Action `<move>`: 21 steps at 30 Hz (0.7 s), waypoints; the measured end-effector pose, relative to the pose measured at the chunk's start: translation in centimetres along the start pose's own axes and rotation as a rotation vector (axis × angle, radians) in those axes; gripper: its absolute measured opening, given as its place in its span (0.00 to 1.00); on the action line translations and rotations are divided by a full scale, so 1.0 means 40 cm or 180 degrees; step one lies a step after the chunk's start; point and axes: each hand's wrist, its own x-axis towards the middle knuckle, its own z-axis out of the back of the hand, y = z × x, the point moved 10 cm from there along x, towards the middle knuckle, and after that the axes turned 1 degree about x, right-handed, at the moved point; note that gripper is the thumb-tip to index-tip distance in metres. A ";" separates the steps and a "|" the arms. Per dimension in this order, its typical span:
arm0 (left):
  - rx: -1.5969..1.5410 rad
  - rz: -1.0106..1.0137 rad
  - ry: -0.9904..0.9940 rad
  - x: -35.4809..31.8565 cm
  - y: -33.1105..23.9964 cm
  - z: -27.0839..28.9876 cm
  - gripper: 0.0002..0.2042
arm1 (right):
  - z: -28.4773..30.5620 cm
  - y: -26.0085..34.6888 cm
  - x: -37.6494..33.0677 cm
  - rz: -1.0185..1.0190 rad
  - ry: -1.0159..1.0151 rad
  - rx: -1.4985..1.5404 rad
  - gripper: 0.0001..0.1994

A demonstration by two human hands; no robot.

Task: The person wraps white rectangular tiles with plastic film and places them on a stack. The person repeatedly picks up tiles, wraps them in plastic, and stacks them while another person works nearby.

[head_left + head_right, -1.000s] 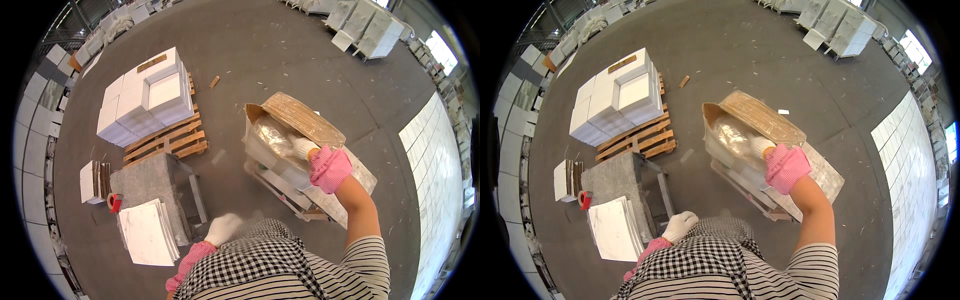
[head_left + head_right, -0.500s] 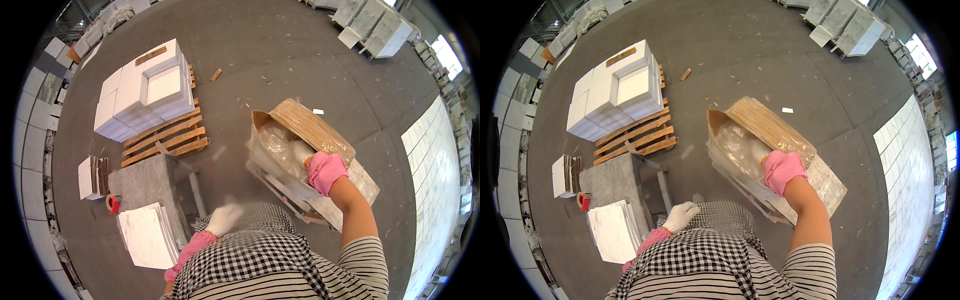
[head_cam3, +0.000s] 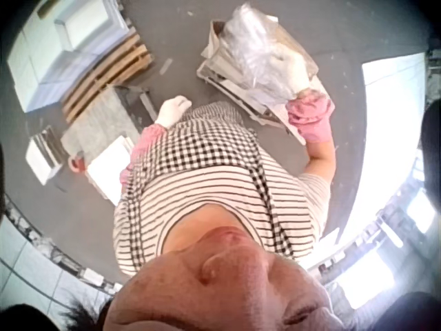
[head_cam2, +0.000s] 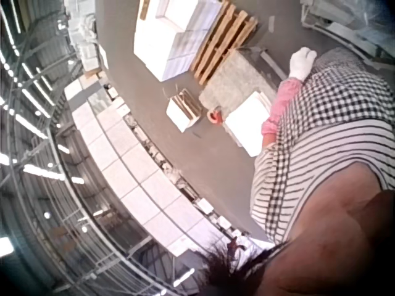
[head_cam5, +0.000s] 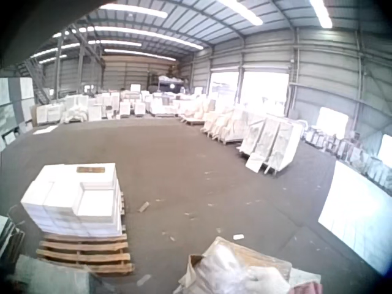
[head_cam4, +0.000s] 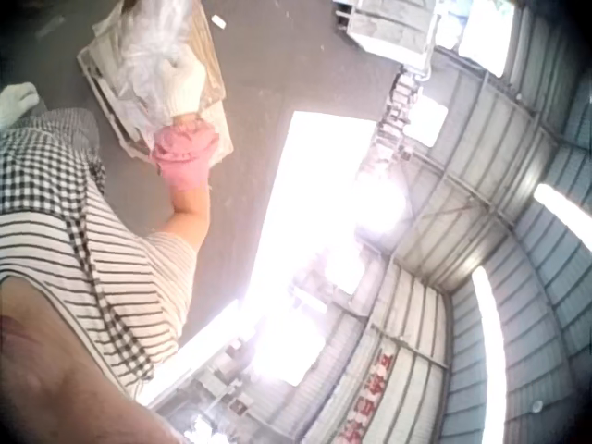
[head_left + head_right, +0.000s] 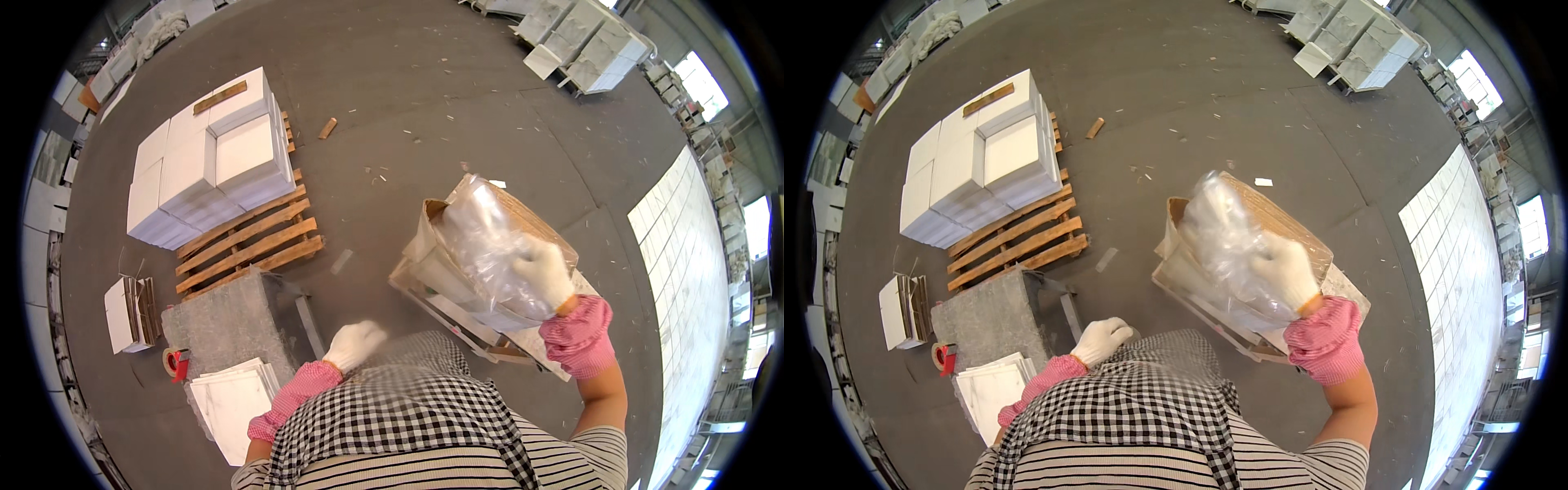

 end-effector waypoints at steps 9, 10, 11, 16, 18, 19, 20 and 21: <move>0.0075 -0.0069 0.0026 0.043 -0.025 -0.014 0.17 | 0.079 0.060 -0.035 0.1108 -0.0574 -0.1697 0.10; 0.0094 0.0011 0.0048 0.047 -0.017 -0.024 0.17 | 0.075 0.062 -0.037 0.1107 -0.0540 -0.1611 0.09; 0.0130 0.0098 0.0078 0.046 -0.015 -0.026 0.17 | 0.078 0.052 -0.037 0.1119 -0.0660 -0.1669 0.09; 0.0071 0.0312 -0.0100 0.038 -0.034 -0.029 0.19 | -0.066 -0.044 -0.014 0.0948 0.0542 -0.1812 0.16; 0.0041 0.0473 -0.0121 0.030 -0.016 -0.044 0.19 | -0.191 -0.066 0.001 0.0849 0.1184 -0.2027 0.26; 0.0023 0.0525 -0.0086 0.023 -0.005 -0.054 0.19 | -0.239 -0.069 0.014 0.0835 0.1412 -0.2004 0.32; 0.0044 0.0418 -0.0061 0.032 -0.023 -0.064 0.19 | -0.312 -0.202 0.058 0.0824 0.1338 -0.2437 0.39; 0.0065 0.0342 -0.0038 0.028 -0.035 -0.072 0.19 | -0.364 -0.291 0.092 0.0948 0.0875 -0.2404 0.36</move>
